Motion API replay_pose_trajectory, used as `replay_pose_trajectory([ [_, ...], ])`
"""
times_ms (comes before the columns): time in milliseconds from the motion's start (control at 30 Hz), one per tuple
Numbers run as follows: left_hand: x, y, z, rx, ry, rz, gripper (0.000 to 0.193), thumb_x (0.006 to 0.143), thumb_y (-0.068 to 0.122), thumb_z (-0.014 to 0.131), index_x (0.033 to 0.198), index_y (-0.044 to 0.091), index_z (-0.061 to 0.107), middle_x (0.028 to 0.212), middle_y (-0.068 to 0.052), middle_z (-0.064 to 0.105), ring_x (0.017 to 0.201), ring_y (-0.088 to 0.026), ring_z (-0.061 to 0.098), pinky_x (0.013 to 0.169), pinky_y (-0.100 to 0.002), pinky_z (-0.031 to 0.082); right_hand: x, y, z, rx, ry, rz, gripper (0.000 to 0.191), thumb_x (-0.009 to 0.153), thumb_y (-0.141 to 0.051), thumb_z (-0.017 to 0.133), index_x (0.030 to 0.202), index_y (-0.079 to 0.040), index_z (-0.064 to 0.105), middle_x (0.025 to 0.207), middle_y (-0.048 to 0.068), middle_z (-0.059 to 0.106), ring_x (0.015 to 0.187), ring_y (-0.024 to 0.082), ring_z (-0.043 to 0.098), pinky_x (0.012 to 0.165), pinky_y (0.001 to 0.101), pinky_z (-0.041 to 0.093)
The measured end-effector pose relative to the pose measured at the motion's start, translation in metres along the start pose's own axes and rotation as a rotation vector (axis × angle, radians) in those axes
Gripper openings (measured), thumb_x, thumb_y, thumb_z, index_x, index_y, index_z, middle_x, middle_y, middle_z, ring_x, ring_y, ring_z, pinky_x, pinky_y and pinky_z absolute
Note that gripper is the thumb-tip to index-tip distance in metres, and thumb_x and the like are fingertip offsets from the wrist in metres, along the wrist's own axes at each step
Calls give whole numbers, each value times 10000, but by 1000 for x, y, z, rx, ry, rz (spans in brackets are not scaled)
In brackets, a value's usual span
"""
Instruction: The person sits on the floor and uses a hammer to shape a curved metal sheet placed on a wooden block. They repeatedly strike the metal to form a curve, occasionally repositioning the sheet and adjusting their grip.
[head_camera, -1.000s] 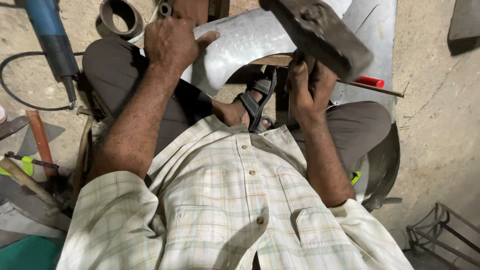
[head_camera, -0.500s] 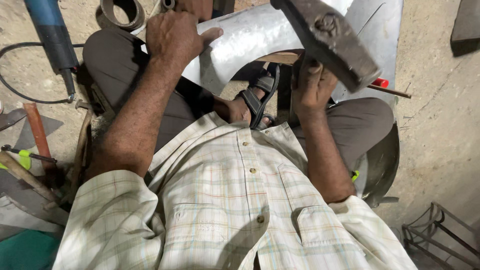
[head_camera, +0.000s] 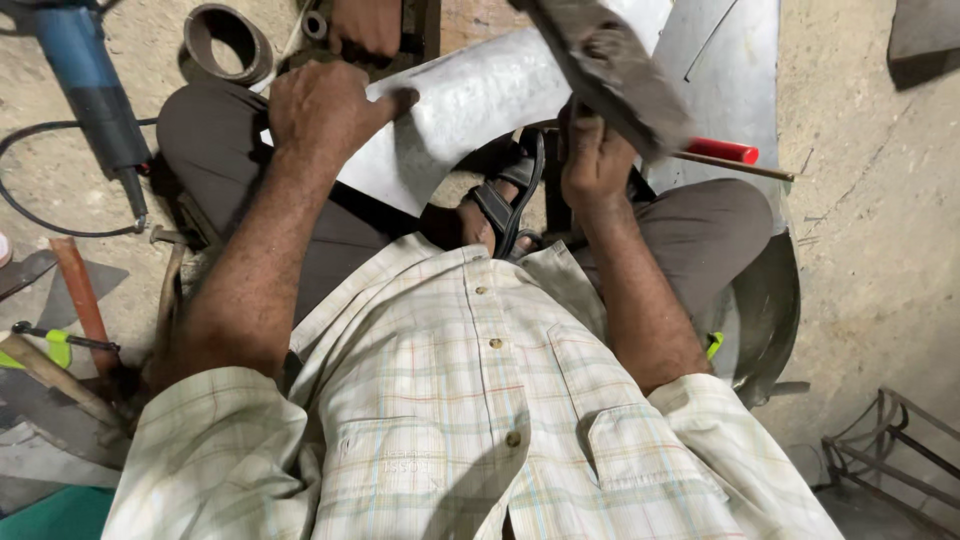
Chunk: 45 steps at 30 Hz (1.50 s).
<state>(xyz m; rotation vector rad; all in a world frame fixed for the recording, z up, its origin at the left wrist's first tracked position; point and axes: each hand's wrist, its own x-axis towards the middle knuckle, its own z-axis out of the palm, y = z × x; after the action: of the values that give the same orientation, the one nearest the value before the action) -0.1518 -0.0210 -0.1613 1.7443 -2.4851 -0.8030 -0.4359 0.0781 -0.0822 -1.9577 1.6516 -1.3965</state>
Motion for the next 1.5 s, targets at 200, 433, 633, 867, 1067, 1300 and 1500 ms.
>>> replay_pose_trajectory([
  [200, 4, -13, -11, -104, -16, -93, 721, 965, 756, 695, 747, 70, 740, 588, -77, 603, 520, -201, 555, 563, -452, 468, 20, 5, -15, 133, -335, 735, 476, 1145, -513, 449, 1031, -69, 577, 682, -45, 421, 548, 65, 425, 446, 236, 330],
  [433, -4, -34, -5, 43, 123, 13, 708, 945, 739, 725, 742, 61, 762, 578, -77, 637, 508, -206, 592, 531, -450, 468, -12, -15, -26, 439, -57, 381, 431, 1127, -500, 471, 1112, -87, 593, 758, 1, 549, 565, 84, 517, 424, 226, 456],
  [633, -2, -21, -5, 166, 213, 25, 712, 925, 744, 690, 676, 79, 739, 500, -70, 588, 426, -184, 529, 449, -428, 417, 2, -8, -8, -185, -473, 789, 464, 1114, -504, 476, 1114, -84, 673, 793, 10, 599, 669, 73, 543, 545, 240, 425],
  [867, 5, -24, 22, 216, 491, 67, 754, 993, 788, 670, 643, 122, 726, 458, -7, 528, 378, -96, 438, 400, -335, 364, -17, -10, -31, 230, -48, 417, 493, 1106, -517, 540, 1215, -46, 635, 864, 53, 616, 695, 145, 584, 605, 355, 478],
  [1067, 25, -17, 18, 298, 490, 62, 767, 949, 808, 648, 625, 118, 740, 392, -17, 505, 322, -104, 419, 374, -351, 343, 1, -4, -12, -110, -313, 433, 473, 1184, -470, 506, 1234, -18, 634, 975, 20, 641, 907, 120, 617, 780, 342, 506],
  [1300, 24, -16, 19, 297, 464, 11, 745, 981, 790, 619, 690, 120, 768, 421, -20, 527, 341, -121, 445, 424, -360, 344, -8, -21, -29, 141, -151, 579, 581, 1102, -563, 504, 896, -28, 593, 682, 41, 480, 554, 141, 469, 523, 334, 372],
  [1500, 30, -9, 6, 290, 339, -63, 754, 949, 793, 600, 693, 106, 773, 414, -47, 534, 336, -137, 442, 394, -378, 333, 3, 1, 0, -348, -524, 587, 508, 1075, -548, 492, 1055, -64, 648, 643, -58, 537, 573, 98, 543, 529, 321, 406],
])
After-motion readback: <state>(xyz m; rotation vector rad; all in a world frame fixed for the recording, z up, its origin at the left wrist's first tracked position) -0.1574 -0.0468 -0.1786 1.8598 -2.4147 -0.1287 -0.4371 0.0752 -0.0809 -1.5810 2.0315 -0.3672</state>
